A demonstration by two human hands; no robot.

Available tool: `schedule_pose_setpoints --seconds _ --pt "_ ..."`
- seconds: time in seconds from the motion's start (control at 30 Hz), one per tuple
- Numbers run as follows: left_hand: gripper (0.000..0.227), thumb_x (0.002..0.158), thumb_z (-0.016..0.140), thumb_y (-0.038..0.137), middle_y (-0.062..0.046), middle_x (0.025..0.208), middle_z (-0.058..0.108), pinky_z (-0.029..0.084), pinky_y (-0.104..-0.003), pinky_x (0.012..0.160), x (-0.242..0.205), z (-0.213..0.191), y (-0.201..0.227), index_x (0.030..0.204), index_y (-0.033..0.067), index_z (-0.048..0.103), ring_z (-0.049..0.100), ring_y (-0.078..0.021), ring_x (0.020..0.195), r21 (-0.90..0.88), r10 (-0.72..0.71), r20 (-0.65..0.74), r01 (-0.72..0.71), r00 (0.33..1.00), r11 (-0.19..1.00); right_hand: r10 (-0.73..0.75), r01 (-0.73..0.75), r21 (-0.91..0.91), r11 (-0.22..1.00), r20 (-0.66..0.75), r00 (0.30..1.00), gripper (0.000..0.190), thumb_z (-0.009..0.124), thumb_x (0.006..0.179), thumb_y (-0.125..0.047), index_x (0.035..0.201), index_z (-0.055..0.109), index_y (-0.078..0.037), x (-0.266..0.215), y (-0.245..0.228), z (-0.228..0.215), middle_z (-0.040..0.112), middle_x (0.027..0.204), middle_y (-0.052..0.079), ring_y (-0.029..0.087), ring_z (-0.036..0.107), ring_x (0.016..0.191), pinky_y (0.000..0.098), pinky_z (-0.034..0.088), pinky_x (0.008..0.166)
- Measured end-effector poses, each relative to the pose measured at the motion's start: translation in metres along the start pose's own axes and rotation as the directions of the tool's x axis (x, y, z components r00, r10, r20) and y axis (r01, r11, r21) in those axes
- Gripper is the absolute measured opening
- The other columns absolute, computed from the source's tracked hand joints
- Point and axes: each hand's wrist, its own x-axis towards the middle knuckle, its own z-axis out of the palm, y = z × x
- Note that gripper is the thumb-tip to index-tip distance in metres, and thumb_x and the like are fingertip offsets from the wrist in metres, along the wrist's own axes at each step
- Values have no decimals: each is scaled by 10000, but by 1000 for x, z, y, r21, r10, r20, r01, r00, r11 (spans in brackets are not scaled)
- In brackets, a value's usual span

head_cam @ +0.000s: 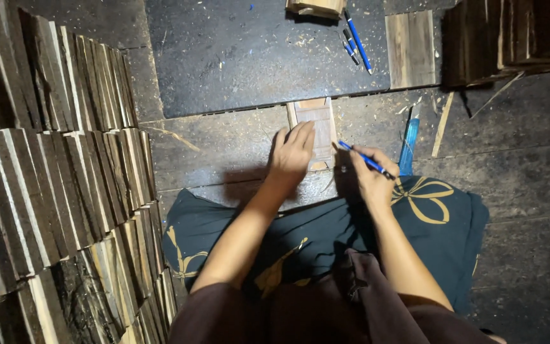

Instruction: The person uses a pen to mark lines on rectangular wooden blocks and then places them onto a stack of similar blocks.

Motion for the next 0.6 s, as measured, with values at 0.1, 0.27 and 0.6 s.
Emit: schedule_pose_setpoints --seconds 0.1,0.27,0.6 --pt "713 743 862 293 -110 1473 499 287 -550 1166 -3 -11 3 1338 30 568 447 -247 1413 -39 -57 239 68 969 997 63 -59 114 992 -26 998 116 852 880 -4 970 784 -26 23 -15 19 770 933 190 215 725 908 323 564 746" --pt "760 773 845 290 -110 1520 449 214 -634 1182 1 -21 8 1401 25 510 381 -248 1466 -50 -105 351 130 931 990 90 -95 211 973 34 995 125 865 858 -20 956 796 -53 57 0 63 774 894 141 130 696 817 282 569 682" --pt "821 687 888 285 -129 1462 481 274 -700 1120 -6 -7 11 1374 16 528 397 -269 1458 -46 -142 328 166 934 985 5 -33 197 980 142 990 117 825 887 -32 1001 798 -31 76 13 108 759 889 161 124 642 809 309 547 642"
